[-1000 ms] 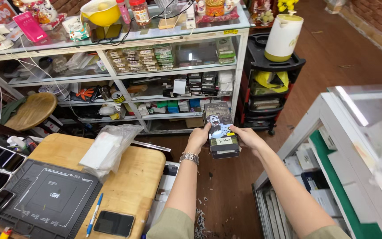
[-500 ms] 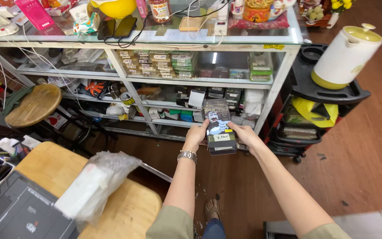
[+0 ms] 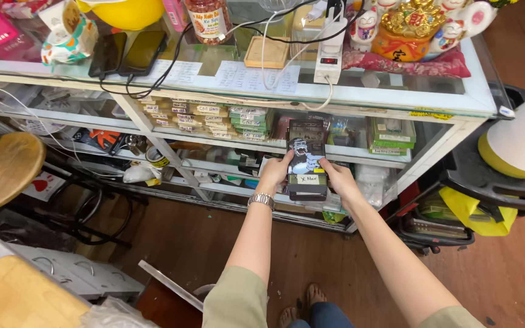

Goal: The person picks up small product boxes from a table, stacks them, and places them into a glass display cabinet. The person repeats this process multiple times, moving boxes from the table to the cabinet shelves.

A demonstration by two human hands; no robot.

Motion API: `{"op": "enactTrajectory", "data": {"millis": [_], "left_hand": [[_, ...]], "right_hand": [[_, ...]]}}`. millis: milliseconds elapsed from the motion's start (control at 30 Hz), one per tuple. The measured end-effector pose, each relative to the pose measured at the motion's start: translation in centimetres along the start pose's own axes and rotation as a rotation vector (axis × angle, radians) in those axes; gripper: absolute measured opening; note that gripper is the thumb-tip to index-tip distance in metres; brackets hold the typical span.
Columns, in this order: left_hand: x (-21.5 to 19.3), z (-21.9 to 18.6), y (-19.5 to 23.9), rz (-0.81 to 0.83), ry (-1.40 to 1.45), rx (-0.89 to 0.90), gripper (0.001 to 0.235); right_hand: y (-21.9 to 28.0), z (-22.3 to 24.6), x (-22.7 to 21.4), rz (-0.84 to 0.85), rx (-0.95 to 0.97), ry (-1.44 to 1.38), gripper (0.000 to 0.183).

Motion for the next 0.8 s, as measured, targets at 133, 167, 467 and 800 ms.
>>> {"op": "enactTrajectory", "data": {"millis": [133, 167, 467, 800], "left_hand": [[0.3, 1.1, -7.2, -0.082, -0.282, -0.033, 0.078], [0.5, 1.7, -8.7, -0.096, -0.301, -0.066, 0.079], [1.0, 8.1, -12.0, -0.463, 0.665, 0.193, 0.045], [-0.1, 7.5, -11.6, -0.615, 0.544, 0.197, 0.036]], "right_hand": [[-6.4, 1.1, 0.3, -0.02, -0.012, -0.016, 0.061], [-8.2, 1.3, 0.6, -0.029, 0.003, 0.01, 0.061], [-17.2, 3.8, 3.7, -0.013, -0.123, 0.004, 0.058], [-19.5, 5.8, 6.5, 0.001, -0.107, 0.014, 0.053]]}}
Point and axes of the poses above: each hand's wrist, its own y-axis away from the middle knuckle, its own x-axis out of the palm, z = x × y, the point moved 3 cm from there along -y, towards the middle knuckle, and after that the axes turned 10 degrees about x, right-handed, at the moved point
